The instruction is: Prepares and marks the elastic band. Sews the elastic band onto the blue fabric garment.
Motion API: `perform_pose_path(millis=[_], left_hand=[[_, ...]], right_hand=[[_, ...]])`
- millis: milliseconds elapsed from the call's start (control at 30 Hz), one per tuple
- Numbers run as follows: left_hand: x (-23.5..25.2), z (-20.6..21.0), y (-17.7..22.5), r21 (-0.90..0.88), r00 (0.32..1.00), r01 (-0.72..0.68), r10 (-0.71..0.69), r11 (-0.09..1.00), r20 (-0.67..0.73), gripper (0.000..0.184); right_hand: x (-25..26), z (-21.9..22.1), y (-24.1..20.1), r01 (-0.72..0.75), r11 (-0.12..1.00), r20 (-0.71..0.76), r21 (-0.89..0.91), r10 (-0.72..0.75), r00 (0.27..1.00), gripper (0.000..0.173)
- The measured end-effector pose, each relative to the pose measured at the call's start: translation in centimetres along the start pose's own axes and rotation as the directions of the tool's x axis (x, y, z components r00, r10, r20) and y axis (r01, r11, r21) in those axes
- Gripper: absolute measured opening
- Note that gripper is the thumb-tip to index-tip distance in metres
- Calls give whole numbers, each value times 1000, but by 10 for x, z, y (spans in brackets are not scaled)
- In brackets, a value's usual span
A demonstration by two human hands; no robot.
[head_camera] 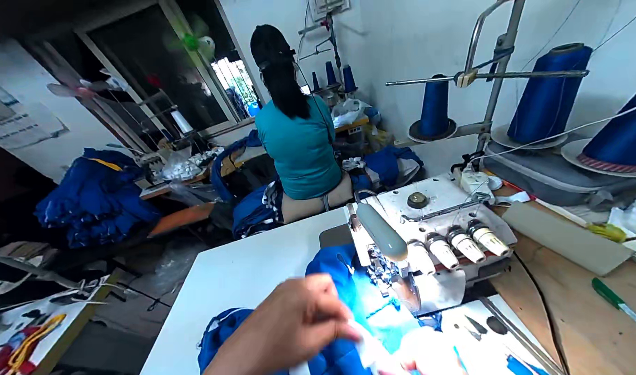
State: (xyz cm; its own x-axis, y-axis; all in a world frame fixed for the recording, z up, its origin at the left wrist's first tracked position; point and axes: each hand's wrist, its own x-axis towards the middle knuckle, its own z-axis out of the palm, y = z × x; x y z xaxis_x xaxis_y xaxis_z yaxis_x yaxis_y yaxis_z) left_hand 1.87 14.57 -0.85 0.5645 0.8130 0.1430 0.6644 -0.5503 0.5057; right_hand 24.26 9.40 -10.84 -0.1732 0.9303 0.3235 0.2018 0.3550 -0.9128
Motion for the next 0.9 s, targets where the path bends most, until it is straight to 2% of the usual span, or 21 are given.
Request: perform_pose_path(millis=[33,100,200,400,467,667,833,900], left_hand=[[18,3,-12,-25,998,47,-46,999,32,27],[47,24,-40,-148,984,167,-155,975,90,22],[59,56,-59,-313,944,329,-296,891,149,17],[38,72,-57,-327,988,155,-147,932,48,27],[39,70,-59,-345,992,127,-120,930,41,26],[39,68,-64,-513,982,188,-161,838,96,19],[39,80,-57,-247,981,164,-185,955,-64,20],[40,84,-56,-213,979,145,-171,966,-110,19]], right_hand=[[9,10,12,17,988,-110,-151,-34,993,20],[23,18,38,-28,938,-207,-344,-47,977,23],[20,9,57,-78,933,-133,-353,32,991,25],[-1,-9,59,-153,988,64,-27,155,986,19],[1,-7,59,-151,988,56,-23,152,987,19],[7,-4,59,-119,985,91,-123,131,987,25],[14,-7,53,-155,977,26,-145,160,987,19],[10,-10,57,-171,975,25,-142,177,984,18]])
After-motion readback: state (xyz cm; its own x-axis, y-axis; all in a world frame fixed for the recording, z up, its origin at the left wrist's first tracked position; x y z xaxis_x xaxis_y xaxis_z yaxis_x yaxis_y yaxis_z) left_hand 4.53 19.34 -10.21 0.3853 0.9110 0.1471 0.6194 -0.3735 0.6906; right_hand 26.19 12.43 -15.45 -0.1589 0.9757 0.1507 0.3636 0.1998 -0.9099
